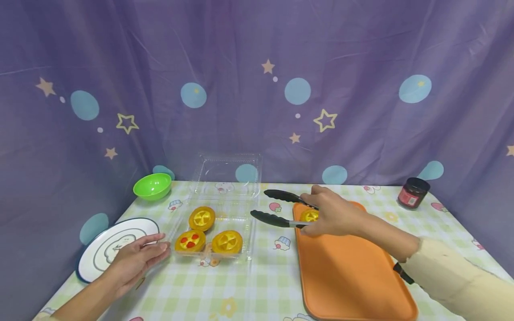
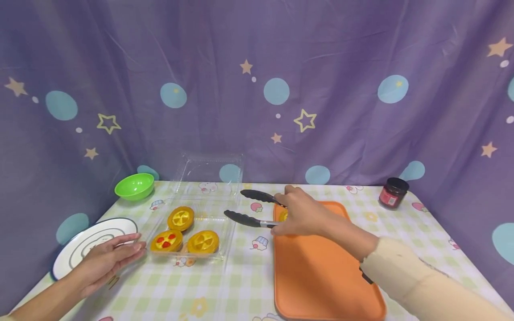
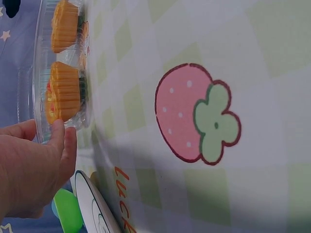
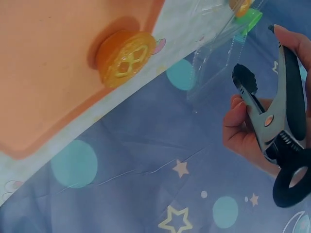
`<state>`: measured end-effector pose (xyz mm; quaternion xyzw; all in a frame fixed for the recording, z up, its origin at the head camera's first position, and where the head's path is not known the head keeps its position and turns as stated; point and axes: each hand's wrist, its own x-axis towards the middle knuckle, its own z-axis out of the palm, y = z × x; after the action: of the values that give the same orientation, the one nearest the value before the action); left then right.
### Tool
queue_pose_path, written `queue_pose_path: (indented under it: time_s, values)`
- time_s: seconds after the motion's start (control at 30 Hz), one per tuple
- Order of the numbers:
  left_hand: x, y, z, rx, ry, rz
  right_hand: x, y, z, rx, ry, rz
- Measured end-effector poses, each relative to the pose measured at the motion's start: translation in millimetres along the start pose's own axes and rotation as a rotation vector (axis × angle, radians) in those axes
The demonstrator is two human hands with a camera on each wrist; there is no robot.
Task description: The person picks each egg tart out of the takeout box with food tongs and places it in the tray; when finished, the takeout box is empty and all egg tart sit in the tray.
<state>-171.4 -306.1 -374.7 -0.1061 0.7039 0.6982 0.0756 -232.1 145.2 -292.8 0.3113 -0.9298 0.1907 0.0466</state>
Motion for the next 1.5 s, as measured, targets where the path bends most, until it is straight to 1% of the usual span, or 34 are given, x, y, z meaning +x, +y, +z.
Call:
queue_pose_path:
  time_s: [0.17,0.4,0.53,0.63,0.87,1.1,1.3,1.5]
  values:
    - [0.7,-0.2,0.5,0.011,0.003,0.001,12,-6,3,-0.02,-0.031,-0.074]
    - [0.3,-0.1,0.3,0.017,0.003,0.001,27,-21,3,-0.027,-0.076,-0.141]
    - [-0.4,0.7,-0.5,0.02,0.001,0.006,35,-29,7,-0.061,-0.097,-0.189]
    - [-0.6,1.3,-1.3,0.019,-0.003,0.011,40,-34,10,-0.086,-0.125,-0.204]
    - [-0.8,1.8,-0.8,0.011,-0.008,0.007,53,-44,13,-0.127,-0.2,-0.208]
    - [-1.5,1.5,1.1,0.002,-0.006,0.002,65,-51,19,-0.176,-0.247,-0.256]
    - [-0.8,1.5,1.0,-0.001,-0.005,0.003,75,-59,28,-0.266,-0.304,-0.232]
    - [-0.6,0.8,0.8,0.001,-0.005,0.008,85,-70,34,-0.34,-0.398,-0.143]
